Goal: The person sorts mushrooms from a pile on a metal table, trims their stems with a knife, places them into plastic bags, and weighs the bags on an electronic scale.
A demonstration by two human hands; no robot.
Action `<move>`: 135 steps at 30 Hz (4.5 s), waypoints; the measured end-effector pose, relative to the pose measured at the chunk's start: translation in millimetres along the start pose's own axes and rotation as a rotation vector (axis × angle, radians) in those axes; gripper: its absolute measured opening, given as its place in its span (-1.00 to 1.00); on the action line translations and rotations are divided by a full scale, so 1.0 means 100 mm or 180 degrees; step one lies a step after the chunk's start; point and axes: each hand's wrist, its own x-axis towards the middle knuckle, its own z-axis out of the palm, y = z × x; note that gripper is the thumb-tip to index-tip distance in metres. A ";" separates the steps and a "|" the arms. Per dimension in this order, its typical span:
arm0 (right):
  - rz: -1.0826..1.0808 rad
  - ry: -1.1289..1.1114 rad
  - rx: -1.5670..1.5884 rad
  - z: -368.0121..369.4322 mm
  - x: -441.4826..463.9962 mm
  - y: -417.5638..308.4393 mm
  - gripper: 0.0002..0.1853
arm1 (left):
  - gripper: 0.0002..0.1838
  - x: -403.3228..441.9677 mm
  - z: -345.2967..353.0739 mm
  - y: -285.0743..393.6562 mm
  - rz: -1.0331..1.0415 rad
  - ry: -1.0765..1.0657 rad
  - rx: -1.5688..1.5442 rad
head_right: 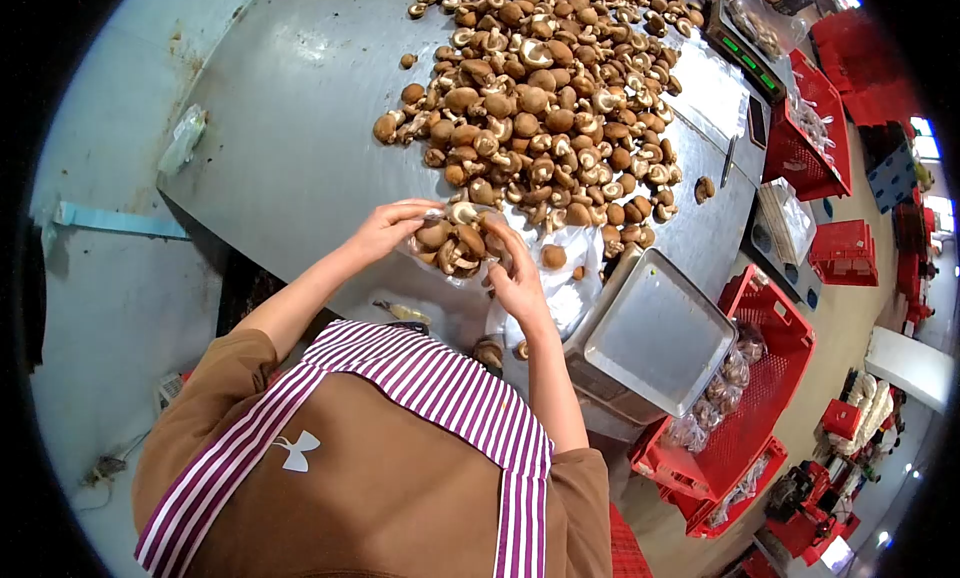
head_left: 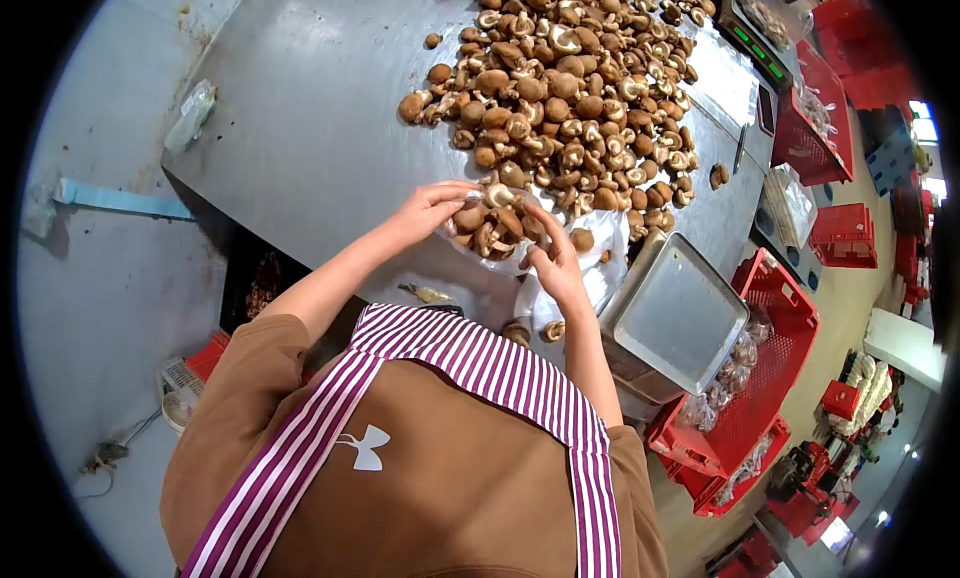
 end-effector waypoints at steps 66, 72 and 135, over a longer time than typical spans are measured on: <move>-0.0197 0.0977 0.1173 0.27 -1.02 -0.60 -0.75 | -0.56 0.80 0.47 -0.34 0.0283 0.0523 0.2540; -0.0122 0.1016 0.1504 0.22 -0.98 -0.43 -0.76 | -0.56 0.54 0.31 -0.19 -0.0137 0.0298 -0.0394; 0.0282 0.0955 0.1642 0.14 -0.70 -0.36 -0.77 | -0.63 1.12 -0.42 0.01 -0.0597 0.0494 -0.2949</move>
